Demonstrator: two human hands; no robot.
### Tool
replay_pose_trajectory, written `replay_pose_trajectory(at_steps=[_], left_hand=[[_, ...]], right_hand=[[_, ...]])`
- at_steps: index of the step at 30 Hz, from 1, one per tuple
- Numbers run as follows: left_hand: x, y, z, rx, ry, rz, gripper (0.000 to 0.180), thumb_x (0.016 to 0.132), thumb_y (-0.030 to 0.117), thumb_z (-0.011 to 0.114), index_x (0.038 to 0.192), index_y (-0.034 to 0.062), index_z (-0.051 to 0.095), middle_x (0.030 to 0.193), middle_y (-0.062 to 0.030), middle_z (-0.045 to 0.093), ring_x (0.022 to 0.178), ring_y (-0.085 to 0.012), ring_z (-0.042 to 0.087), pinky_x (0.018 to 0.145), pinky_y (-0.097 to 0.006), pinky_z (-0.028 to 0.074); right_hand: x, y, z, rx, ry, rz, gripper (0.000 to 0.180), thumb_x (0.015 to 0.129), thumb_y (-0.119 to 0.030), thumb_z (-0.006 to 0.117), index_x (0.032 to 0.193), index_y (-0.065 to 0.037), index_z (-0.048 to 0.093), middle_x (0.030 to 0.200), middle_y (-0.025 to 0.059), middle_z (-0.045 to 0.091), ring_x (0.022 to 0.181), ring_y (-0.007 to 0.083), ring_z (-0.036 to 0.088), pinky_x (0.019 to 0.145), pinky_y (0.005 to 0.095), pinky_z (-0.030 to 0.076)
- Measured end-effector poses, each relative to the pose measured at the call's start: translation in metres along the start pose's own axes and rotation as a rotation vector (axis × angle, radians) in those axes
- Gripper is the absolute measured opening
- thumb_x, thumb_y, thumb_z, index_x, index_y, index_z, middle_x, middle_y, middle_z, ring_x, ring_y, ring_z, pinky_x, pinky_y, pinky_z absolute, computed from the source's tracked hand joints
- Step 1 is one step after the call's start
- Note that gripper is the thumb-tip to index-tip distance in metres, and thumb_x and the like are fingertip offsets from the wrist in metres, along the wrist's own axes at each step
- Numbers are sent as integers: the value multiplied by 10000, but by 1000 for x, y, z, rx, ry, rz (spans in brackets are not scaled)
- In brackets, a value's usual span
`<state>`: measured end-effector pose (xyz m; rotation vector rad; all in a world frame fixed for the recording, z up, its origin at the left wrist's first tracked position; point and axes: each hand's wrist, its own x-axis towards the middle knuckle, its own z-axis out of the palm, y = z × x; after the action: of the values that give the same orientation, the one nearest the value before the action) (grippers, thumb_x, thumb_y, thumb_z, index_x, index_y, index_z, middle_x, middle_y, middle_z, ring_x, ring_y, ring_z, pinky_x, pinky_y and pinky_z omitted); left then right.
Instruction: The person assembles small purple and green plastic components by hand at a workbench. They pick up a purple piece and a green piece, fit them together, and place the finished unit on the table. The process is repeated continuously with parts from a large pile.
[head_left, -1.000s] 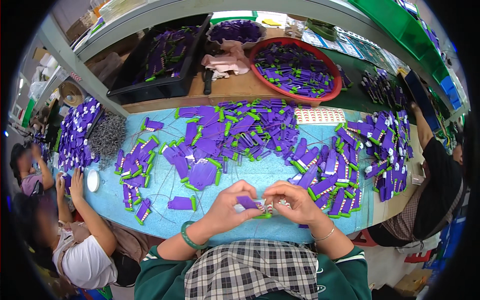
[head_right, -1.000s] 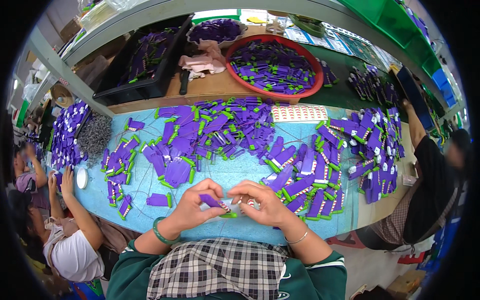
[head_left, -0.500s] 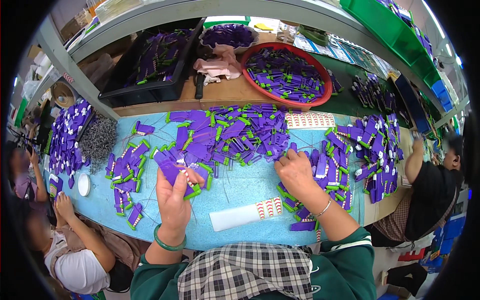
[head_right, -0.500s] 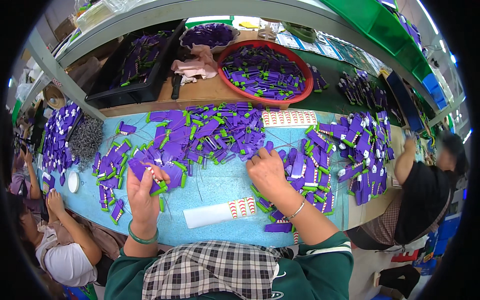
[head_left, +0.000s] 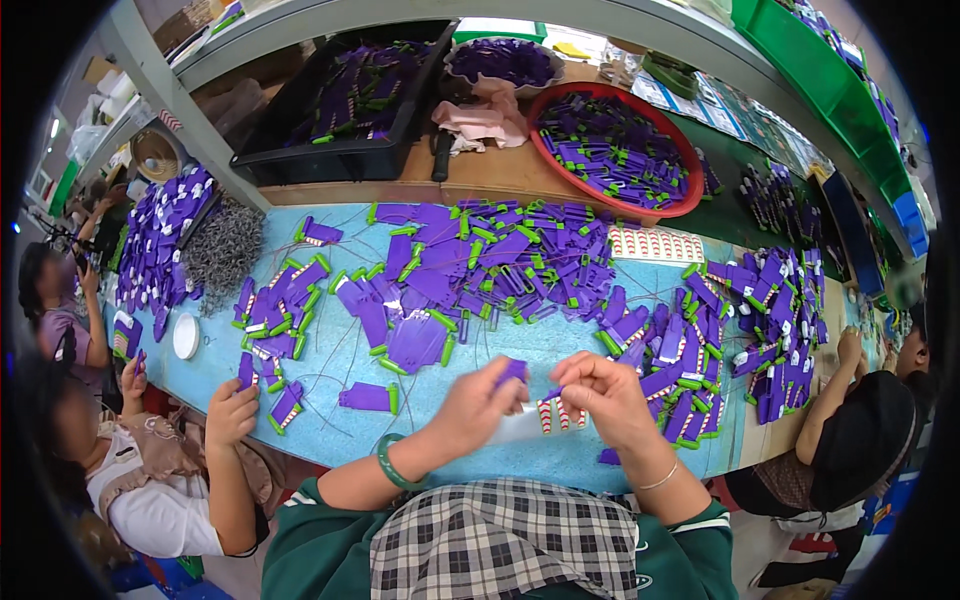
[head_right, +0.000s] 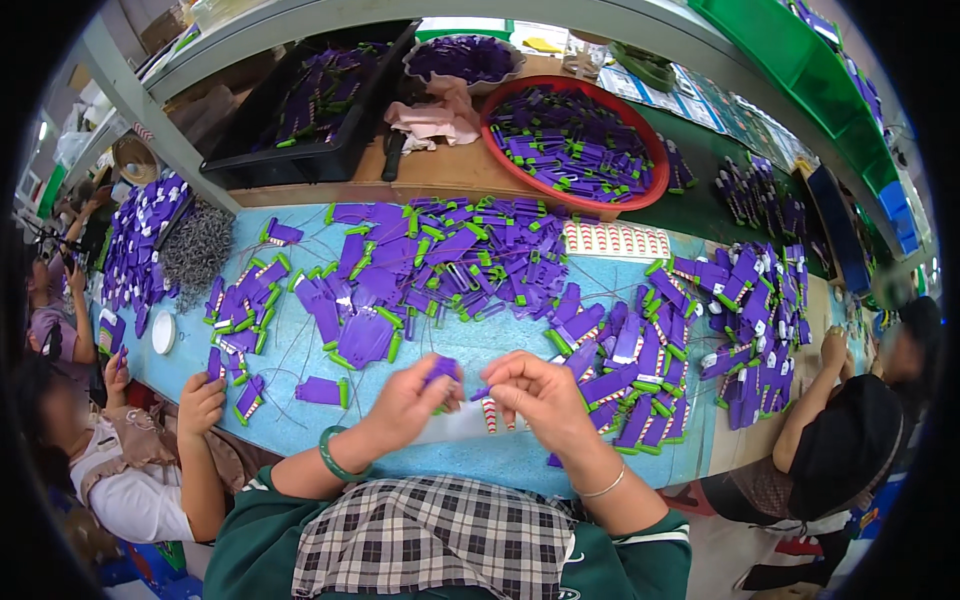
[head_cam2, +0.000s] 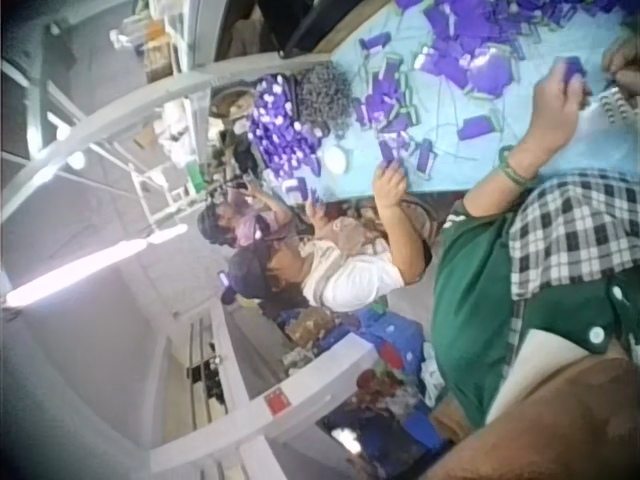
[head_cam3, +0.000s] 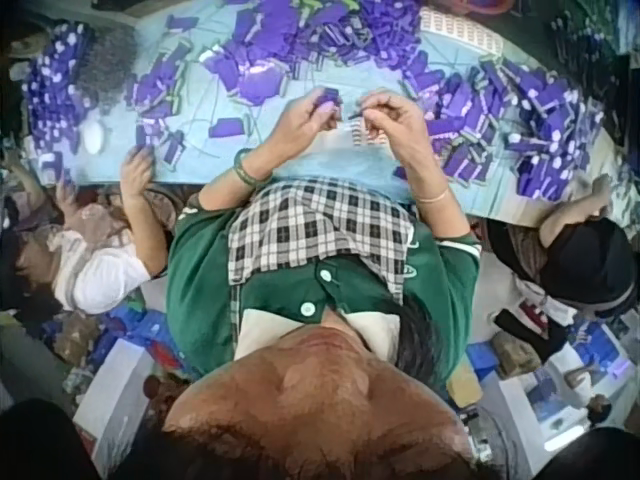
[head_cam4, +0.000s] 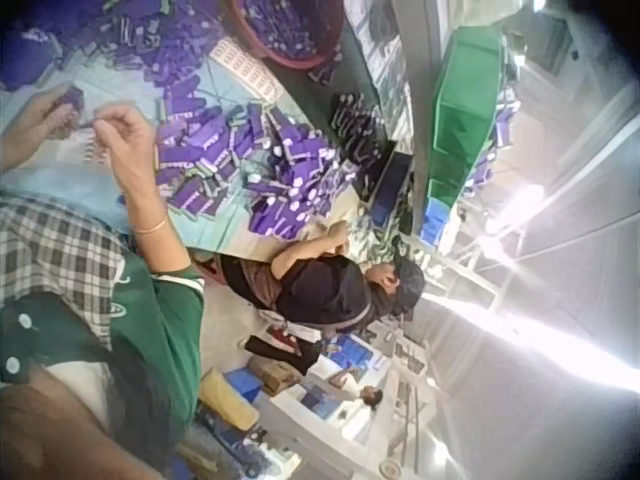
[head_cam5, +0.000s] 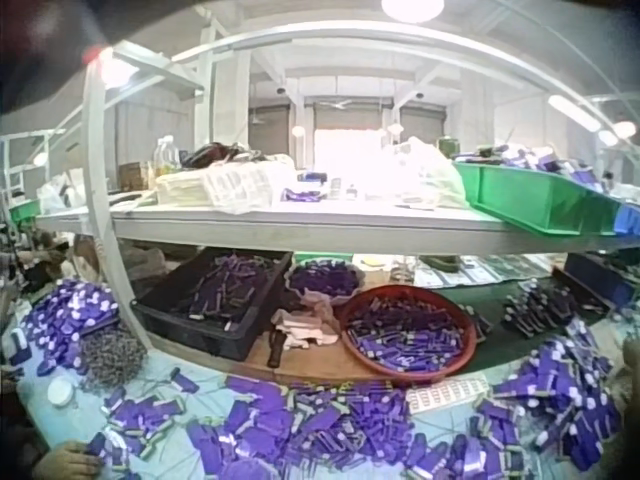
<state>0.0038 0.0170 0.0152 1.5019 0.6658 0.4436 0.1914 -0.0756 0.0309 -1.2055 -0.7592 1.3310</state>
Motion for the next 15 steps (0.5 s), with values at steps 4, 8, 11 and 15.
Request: replay_pose_trajectory(at_steps=[4, 8, 11, 15], left_hand=[[-4, -5, 13, 311, -141, 196, 135, 903, 148, 536, 961, 32, 503, 759, -145, 580, 683, -314, 596, 612, -404, 450], [-5, 8, 13, 369, -149, 217, 192, 870, 192, 594, 919, 33, 497, 727, -155, 552, 657, -376, 557, 588, -446, 413], [-5, 8, 14, 396, -147, 226, 214, 865, 208, 600, 927, 26, 506, 728, -152, 552, 651, -361, 560, 582, -428, 421], [-3, 3, 15, 477, -138, 256, 206, 859, 193, 595, 944, 16, 532, 733, -155, 555, 641, -355, 559, 578, -414, 430]], right_hand=[[-9, 12, 15, -406, 92, -275, 66, 801, 52, 656, 850, 14, 634, 809, 39, 583, 663, 64, 563, 558, 190, 455], [-11, 13, 22, -633, 192, -500, 109, 752, 35, 714, 814, -6, 635, 761, 46, 589, 563, 72, 526, 497, 214, 407], [-12, 17, 22, -650, 231, -546, 133, 734, 33, 729, 801, -17, 626, 728, 46, 584, 510, 80, 504, 463, 228, 380], [-11, 28, 19, -582, 238, -502, 149, 722, 35, 738, 788, -24, 618, 720, 45, 579, 500, 79, 490, 452, 231, 369]])
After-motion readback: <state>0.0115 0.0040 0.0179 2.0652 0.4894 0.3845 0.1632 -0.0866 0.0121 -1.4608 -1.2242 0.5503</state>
